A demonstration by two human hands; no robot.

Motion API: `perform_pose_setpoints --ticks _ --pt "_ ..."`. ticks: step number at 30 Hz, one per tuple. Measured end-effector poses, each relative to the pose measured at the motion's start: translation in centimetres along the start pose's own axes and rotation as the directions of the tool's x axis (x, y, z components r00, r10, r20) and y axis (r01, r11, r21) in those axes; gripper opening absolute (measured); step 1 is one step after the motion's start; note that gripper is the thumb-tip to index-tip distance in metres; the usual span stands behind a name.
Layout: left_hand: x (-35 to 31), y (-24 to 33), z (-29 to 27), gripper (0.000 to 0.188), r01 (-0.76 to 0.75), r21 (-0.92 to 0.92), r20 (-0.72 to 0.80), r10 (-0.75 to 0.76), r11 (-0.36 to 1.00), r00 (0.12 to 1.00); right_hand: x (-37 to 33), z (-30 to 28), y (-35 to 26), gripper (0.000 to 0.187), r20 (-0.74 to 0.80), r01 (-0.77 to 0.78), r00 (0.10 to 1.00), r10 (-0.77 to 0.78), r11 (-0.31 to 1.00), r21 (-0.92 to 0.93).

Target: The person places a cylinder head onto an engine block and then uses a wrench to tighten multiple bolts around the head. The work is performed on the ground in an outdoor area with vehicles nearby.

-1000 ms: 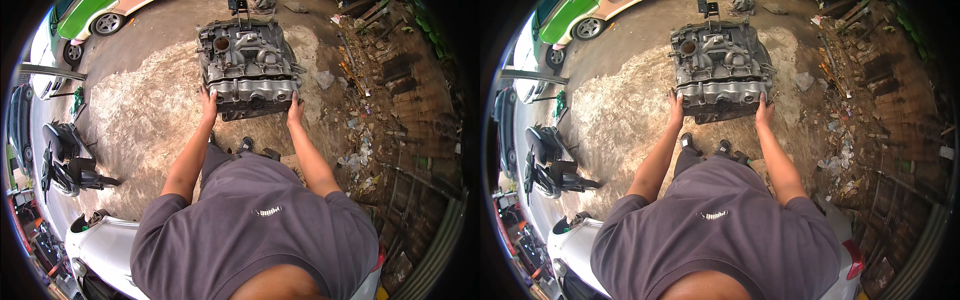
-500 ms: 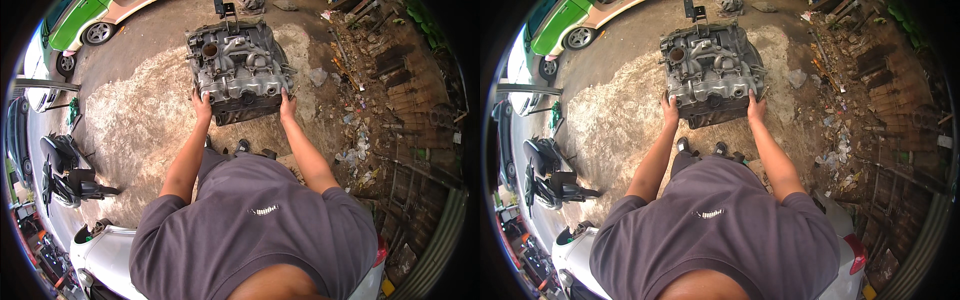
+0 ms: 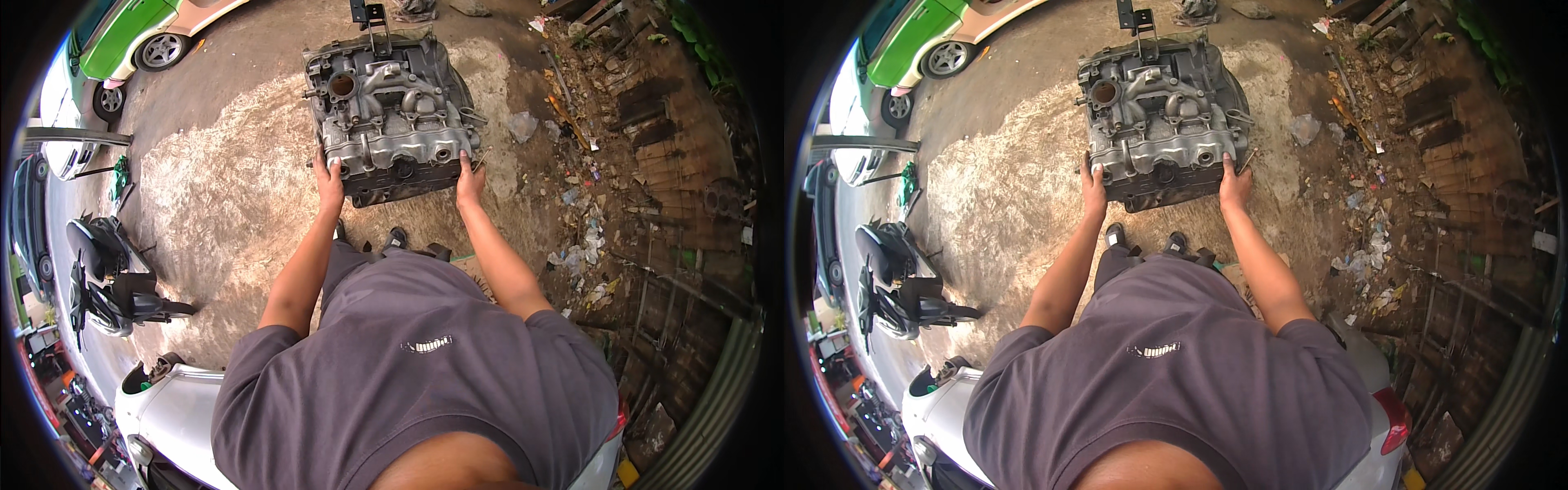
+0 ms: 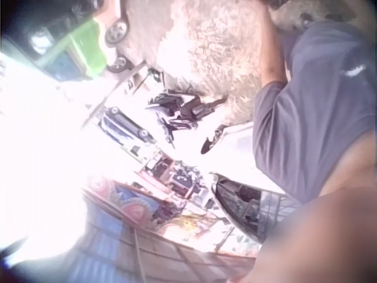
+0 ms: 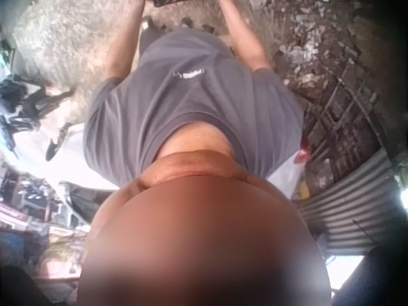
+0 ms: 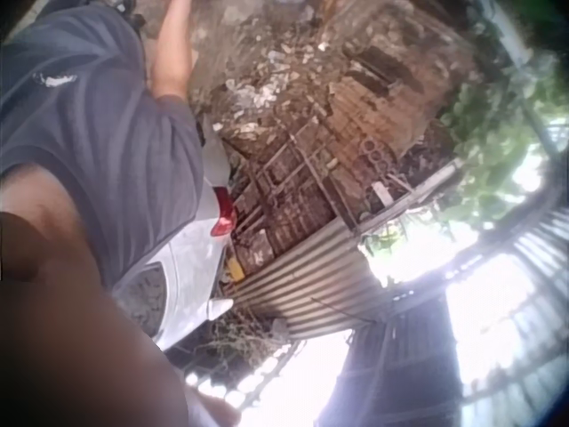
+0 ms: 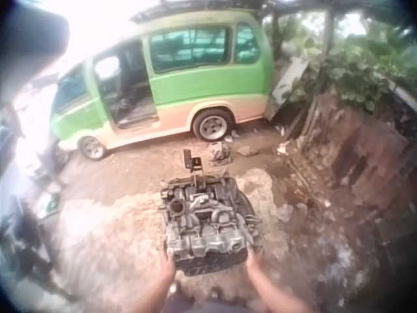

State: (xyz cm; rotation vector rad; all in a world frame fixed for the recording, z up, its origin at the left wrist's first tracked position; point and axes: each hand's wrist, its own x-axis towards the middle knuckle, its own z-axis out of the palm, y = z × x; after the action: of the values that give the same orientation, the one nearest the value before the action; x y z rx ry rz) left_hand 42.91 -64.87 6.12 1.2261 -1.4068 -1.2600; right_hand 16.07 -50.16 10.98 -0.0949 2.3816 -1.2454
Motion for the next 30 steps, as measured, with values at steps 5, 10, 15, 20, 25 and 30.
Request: perform_pose_setpoints --ticks 5,10,15,20,25,30 --pt "0.2 1.4 0.3 0.061 -0.010 0.033 -0.017 0.011 0.999 1.000 -0.3 0.3 0.7 0.077 0.029 0.010 0.999 -0.017 0.974 0.225" --pt "-0.3 1.8 0.8 0.059 0.009 0.097 -0.109 0.002 0.995 0.994 2.2 0.5 3.6 0.090 0.131 0.001 0.991 -0.019 0.991 0.137" --pt "-0.5 1.9 1.1 0.061 -0.020 0.126 -0.170 0.041 0.992 0.985 3.5 1.2 5.2 0.114 0.132 -0.033 0.991 0.017 0.993 0.114" --pt "-1.3 1.1 0.5 0.065 -0.027 0.201 -0.180 0.064 0.979 0.982 2.2 0.7 3.8 0.117 0.133 -0.106 0.987 0.090 0.987 0.121" --pt "-2.6 0.2 0.7 0.069 0.007 0.231 -0.124 0.023 0.973 0.992 0.7 0.8 2.8 0.108 0.201 -0.055 0.980 0.009 0.973 0.223" --pt "-2.3 0.3 1.9 0.069 0.039 0.195 -0.156 -0.008 0.980 0.988 0.6 2.8 2.1 0.104 0.094 -0.107 0.992 0.087 0.968 0.228"
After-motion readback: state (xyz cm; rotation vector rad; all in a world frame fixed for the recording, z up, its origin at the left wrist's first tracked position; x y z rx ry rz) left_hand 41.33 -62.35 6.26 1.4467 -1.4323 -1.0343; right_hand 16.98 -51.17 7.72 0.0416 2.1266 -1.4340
